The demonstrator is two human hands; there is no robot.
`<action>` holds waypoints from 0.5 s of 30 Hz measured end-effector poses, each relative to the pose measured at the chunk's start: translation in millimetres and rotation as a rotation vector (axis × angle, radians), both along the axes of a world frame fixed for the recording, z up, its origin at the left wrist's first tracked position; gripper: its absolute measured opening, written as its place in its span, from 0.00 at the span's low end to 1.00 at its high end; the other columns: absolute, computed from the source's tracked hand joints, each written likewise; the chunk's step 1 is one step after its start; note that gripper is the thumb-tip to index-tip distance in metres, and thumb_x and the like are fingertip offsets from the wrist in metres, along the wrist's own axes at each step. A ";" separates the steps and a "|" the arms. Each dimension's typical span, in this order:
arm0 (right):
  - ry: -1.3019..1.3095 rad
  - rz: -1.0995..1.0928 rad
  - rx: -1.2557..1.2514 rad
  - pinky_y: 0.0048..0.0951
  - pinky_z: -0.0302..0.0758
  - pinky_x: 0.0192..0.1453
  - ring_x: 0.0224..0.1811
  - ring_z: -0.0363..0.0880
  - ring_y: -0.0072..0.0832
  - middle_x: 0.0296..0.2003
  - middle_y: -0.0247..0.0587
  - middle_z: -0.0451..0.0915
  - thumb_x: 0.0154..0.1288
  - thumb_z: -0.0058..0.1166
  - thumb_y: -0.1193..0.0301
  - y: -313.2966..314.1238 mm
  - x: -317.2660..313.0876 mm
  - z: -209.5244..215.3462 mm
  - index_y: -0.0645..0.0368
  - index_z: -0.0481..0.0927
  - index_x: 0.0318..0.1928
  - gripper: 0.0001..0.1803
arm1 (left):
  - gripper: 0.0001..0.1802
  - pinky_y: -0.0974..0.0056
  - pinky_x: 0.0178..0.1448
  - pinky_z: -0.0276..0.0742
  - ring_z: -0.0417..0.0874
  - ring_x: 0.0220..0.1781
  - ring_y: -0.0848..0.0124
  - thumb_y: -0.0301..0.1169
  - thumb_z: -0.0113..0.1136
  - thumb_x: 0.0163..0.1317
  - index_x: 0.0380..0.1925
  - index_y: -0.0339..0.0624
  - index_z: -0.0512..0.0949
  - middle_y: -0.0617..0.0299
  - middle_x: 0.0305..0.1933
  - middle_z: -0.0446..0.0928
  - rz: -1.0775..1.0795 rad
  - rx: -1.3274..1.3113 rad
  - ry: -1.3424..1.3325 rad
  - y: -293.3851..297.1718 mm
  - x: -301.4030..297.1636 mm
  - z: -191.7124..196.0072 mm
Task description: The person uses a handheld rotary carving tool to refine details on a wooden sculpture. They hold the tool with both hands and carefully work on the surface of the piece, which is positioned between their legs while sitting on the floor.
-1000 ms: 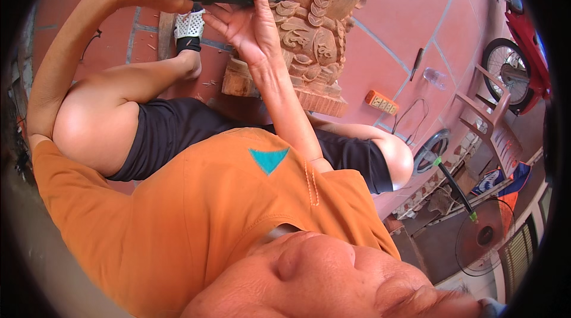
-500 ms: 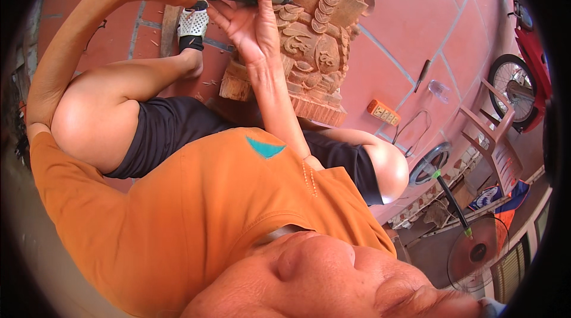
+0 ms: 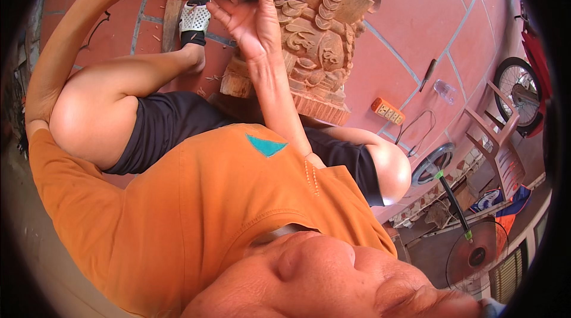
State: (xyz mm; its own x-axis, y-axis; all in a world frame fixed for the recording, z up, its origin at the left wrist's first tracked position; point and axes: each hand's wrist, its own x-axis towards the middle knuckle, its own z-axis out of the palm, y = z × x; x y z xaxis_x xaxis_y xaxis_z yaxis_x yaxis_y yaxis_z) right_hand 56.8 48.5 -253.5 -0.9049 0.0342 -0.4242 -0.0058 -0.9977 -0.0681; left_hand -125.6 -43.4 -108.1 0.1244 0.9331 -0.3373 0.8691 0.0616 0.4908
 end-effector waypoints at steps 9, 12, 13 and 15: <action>0.005 -0.003 0.026 0.59 0.82 0.60 0.58 0.80 0.49 0.52 0.49 0.81 0.68 0.65 0.53 2.0 -0.3 1.0 0.58 0.74 0.60 0.29 | 0.53 0.52 0.42 0.75 0.79 0.37 0.52 0.24 0.68 0.51 0.78 0.47 0.54 0.51 0.34 0.75 0.032 -0.111 0.018 5.5 1.7 3.9; 0.013 -0.010 0.011 0.60 0.81 0.61 0.58 0.80 0.49 0.52 0.50 0.81 0.68 0.65 0.53 -0.3 -1.3 -0.9 0.58 0.74 0.60 0.29 | 0.53 0.52 0.42 0.75 0.79 0.37 0.52 0.24 0.68 0.51 0.78 0.48 0.54 0.50 0.34 0.75 0.029 -0.103 0.031 4.6 1.3 4.5; 0.014 -0.010 0.010 0.60 0.81 0.61 0.58 0.80 0.49 0.52 0.49 0.81 0.68 0.65 0.53 -0.4 -1.4 -2.1 0.58 0.73 0.60 0.29 | 0.53 0.52 0.42 0.75 0.79 0.37 0.52 0.24 0.68 0.51 0.78 0.48 0.54 0.50 0.34 0.75 0.025 -0.092 0.029 4.4 1.0 4.1; 0.016 -0.008 0.009 0.60 0.81 0.62 0.59 0.79 0.49 0.52 0.49 0.81 0.68 0.65 0.53 -0.8 -1.5 -4.1 0.59 0.73 0.60 0.29 | 0.53 0.52 0.42 0.75 0.79 0.38 0.51 0.24 0.69 0.51 0.78 0.48 0.55 0.49 0.34 0.75 0.039 -0.119 0.031 4.8 1.6 4.5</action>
State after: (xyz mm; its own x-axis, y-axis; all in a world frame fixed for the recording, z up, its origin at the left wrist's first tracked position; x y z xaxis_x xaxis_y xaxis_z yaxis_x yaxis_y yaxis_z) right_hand 55.3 47.7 -257.6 -0.9115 0.0449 -0.4089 -0.0146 -0.9969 -0.0769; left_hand -124.0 -38.6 -103.6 0.0767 0.8902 -0.4491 0.8794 0.1519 0.4512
